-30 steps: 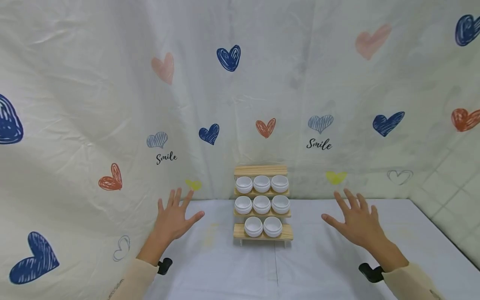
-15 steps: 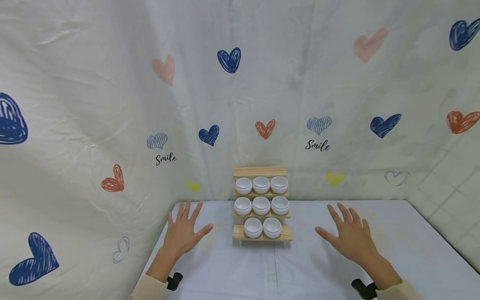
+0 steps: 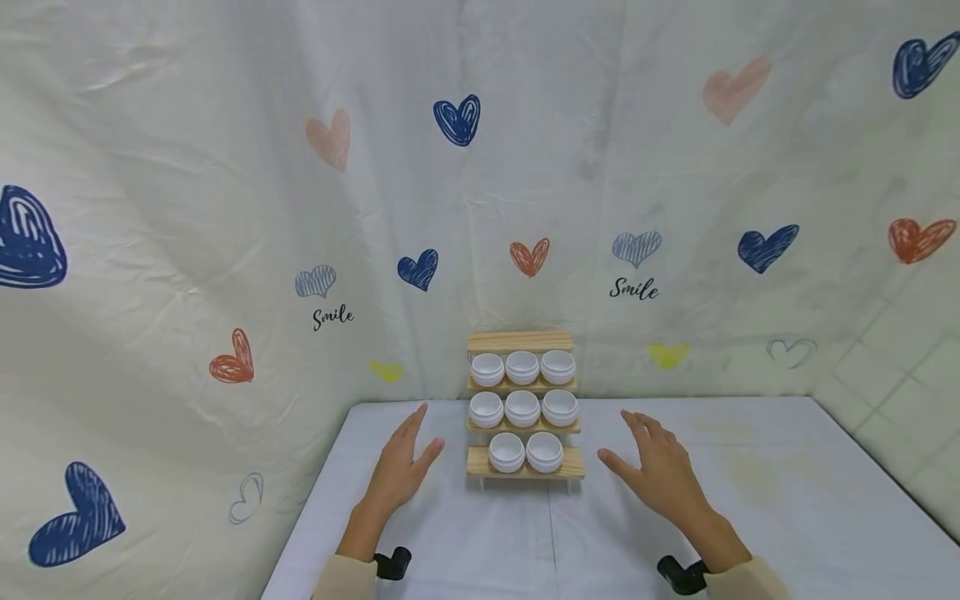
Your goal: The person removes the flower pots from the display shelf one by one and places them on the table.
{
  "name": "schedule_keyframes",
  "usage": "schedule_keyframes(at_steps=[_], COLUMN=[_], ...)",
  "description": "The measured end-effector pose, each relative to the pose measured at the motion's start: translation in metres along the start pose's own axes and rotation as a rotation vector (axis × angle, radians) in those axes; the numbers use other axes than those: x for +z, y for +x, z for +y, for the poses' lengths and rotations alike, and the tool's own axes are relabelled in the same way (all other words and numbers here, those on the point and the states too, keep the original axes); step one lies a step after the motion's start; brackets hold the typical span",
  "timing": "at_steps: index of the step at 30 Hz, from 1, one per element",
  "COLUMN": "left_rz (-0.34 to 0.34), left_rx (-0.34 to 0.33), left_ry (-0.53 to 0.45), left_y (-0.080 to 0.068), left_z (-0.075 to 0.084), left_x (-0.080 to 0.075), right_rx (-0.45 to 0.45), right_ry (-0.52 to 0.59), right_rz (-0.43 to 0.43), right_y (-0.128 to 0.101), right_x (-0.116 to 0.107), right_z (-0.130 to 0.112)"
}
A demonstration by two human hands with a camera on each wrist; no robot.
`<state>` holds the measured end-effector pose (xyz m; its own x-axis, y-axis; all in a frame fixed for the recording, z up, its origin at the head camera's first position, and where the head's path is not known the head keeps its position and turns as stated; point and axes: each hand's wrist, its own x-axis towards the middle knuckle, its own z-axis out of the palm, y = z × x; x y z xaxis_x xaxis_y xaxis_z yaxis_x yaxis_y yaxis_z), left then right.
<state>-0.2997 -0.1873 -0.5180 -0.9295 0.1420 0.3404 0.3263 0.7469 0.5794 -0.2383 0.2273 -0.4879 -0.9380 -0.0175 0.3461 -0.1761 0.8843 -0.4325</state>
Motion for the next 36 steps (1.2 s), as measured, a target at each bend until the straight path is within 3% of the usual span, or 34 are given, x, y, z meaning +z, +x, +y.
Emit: schedule_keyframes(at_steps=[8,20,27,36], left_rz=[0.054,0.053,0.051,-0.003], left_rx=[-0.085,-0.228,-0.244,-0.257], left_ry=[-0.357,-0.712,-0.834,-0.898], left_y=[-0.004,-0.005,-0.006,-0.010], left_z=[0.005,0.012,0.017,0.020], left_x=[0.034,0.073,0.086,0.097], right_rx=[0.054,0.185,0.183,0.246], right_ry=[0.196,0.466,0.541,0.636], right_rz=[-0.035,-0.071,-0.029,-0.019], right_y=[0.010,0.028,0.036,0.026], right_x=[0.015,0.032,0.041,0.061], right_z=[-0.009,-0.026,-0.029,-0.038])
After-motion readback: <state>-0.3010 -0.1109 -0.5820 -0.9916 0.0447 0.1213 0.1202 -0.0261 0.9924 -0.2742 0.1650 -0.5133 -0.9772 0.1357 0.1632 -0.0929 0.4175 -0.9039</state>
